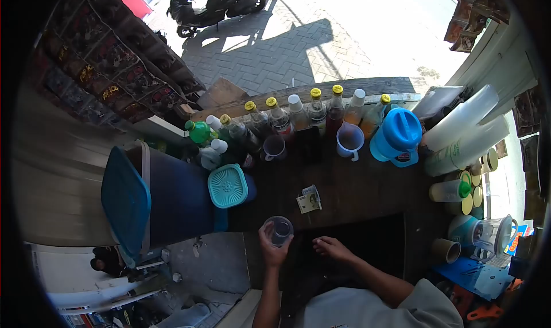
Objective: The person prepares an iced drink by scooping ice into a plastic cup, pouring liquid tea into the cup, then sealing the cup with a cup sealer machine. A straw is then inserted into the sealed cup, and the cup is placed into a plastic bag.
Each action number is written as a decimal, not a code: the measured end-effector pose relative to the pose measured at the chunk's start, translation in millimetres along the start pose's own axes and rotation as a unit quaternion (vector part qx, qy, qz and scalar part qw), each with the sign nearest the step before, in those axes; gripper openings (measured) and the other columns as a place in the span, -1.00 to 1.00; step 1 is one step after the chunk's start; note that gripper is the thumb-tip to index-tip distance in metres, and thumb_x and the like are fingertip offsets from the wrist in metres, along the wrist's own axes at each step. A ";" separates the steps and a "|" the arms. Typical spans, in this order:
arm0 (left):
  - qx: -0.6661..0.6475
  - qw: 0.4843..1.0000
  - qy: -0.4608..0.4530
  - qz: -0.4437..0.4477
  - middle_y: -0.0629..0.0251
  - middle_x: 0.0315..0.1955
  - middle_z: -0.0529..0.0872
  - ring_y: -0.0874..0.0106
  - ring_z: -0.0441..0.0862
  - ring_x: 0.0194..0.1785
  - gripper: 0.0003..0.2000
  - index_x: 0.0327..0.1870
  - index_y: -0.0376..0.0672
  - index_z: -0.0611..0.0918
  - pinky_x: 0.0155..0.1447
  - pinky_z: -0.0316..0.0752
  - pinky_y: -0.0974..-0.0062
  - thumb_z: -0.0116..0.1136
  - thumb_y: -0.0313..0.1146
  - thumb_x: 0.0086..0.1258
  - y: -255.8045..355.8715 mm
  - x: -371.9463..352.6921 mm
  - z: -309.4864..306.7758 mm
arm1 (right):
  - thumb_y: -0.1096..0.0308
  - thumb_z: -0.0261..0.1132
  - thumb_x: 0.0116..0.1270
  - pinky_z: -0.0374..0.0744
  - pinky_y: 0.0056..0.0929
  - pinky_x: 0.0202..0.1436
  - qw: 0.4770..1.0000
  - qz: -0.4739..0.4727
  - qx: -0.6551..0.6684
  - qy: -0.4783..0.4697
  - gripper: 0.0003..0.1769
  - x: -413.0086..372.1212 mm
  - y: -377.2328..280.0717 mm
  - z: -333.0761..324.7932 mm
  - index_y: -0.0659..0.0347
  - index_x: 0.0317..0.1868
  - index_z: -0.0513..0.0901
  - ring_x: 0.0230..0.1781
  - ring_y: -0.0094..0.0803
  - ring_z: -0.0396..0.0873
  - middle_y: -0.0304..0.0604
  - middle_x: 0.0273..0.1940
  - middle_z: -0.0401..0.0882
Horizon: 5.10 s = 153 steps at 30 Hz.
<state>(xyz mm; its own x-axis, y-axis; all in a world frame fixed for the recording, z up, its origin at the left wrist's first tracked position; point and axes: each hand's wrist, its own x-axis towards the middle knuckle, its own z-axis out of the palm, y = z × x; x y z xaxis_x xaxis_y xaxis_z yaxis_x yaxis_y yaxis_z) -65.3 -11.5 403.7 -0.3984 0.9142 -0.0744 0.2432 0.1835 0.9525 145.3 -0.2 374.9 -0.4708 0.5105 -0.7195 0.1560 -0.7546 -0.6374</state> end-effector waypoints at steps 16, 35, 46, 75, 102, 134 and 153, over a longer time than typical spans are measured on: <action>0.205 0.941 0.212 0.164 -0.09 0.22 0.23 0.10 0.23 0.29 -0.16 0.32 -0.42 0.07 0.37 0.06 0.14 -0.04 0.20 0.34 -192.1 -48.7 -6.6 | 0.12 0.14 0.24 0.25 0.08 0.28 0.748 -0.112 -0.550 0.354 -0.49 176.7 249.3 -77.6 0.25 0.13 0.47 0.18 0.05 0.37 0.14 0.10 0.45; 0.413 0.859 0.173 -0.249 -0.21 0.17 0.37 -0.09 0.36 0.23 -0.14 0.34 -0.37 0.18 0.26 0.31 0.08 0.24 0.06 0.17 -418.6 -132.0 -42.9 | 0.24 0.30 0.13 0.30 0.02 0.27 0.735 -0.286 -0.476 0.388 -0.66 225.2 272.6 -70.9 0.16 -0.08 0.61 0.12 -0.02 0.39 -0.05 -0.01 0.51; 0.448 0.823 0.230 -0.263 -0.13 0.10 0.44 -0.03 0.41 0.18 -0.19 0.28 -0.40 0.28 0.21 0.38 0.13 0.30 -0.01 0.11 -405.5 -121.7 -48.1 | 0.36 0.40 -0.09 0.42 -0.16 0.19 0.843 -0.342 -0.254 0.328 -0.10 458.5 302.8 -82.0 0.23 0.31 0.22 0.20 -0.06 0.36 0.08 0.19 0.34; 0.140 0.981 0.057 -0.121 -0.25 0.32 0.22 -0.04 0.13 0.41 -0.34 0.37 -0.40 0.14 0.45 0.01 0.19 -0.20 0.03 0.50 -500.8 -96.9 -14.3 | 0.33 0.27 0.32 0.63 -0.27 -0.05 0.991 -0.094 0.093 0.003 -0.44 244.4 324.0 -0.4 0.03 0.27 0.23 -0.12 -0.25 0.63 0.02 -0.03 0.58; -0.265 0.905 0.033 -0.331 -0.02 0.46 -0.02 0.18 -0.09 0.51 -0.01 0.44 -0.27 0.10 0.48 -0.08 0.22 -0.45 0.50 0.25 -425.0 -149.0 -19.6 | 0.52 0.14 0.29 0.48 -0.69 -0.66 0.935 -0.128 0.326 -0.057 -0.25 325.9 262.5 11.7 -0.02 0.43 0.03 -0.54 -0.58 0.53 0.12 0.12 0.43; -0.147 0.841 0.283 -0.437 0.02 0.14 0.52 0.23 0.50 0.17 -0.48 0.20 -0.39 0.38 0.21 0.35 0.35 0.19 -0.25 0.34 -448.5 -180.0 49.9 | 0.43 0.07 0.41 0.49 -0.46 -0.58 0.855 -0.373 -0.182 0.312 -0.84 258.2 153.6 -126.7 0.29 -0.06 0.46 -0.69 -0.48 0.46 -0.22 -0.58 0.48; 0.060 0.806 0.393 -0.438 -0.22 -0.04 0.60 -0.10 0.52 0.05 -0.29 0.05 -0.40 0.55 0.11 0.39 0.17 -0.37 0.19 0.48 -474.2 -138.3 32.9 | 0.43 0.17 0.20 0.59 -0.03 -0.31 0.664 -0.252 -0.704 0.013 -0.53 339.3 287.3 55.0 0.26 0.15 0.41 -0.28 0.04 0.62 0.12 -0.19 0.56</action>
<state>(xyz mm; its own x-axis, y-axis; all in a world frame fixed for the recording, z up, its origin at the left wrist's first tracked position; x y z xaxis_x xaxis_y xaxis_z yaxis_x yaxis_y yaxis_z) -96.5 -213.0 -47.4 -0.8893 -0.0875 -0.4489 -0.3714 0.7108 0.5973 -17.4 -66.5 -37.2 -0.7585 0.5729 -0.3104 0.6505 0.6376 -0.4127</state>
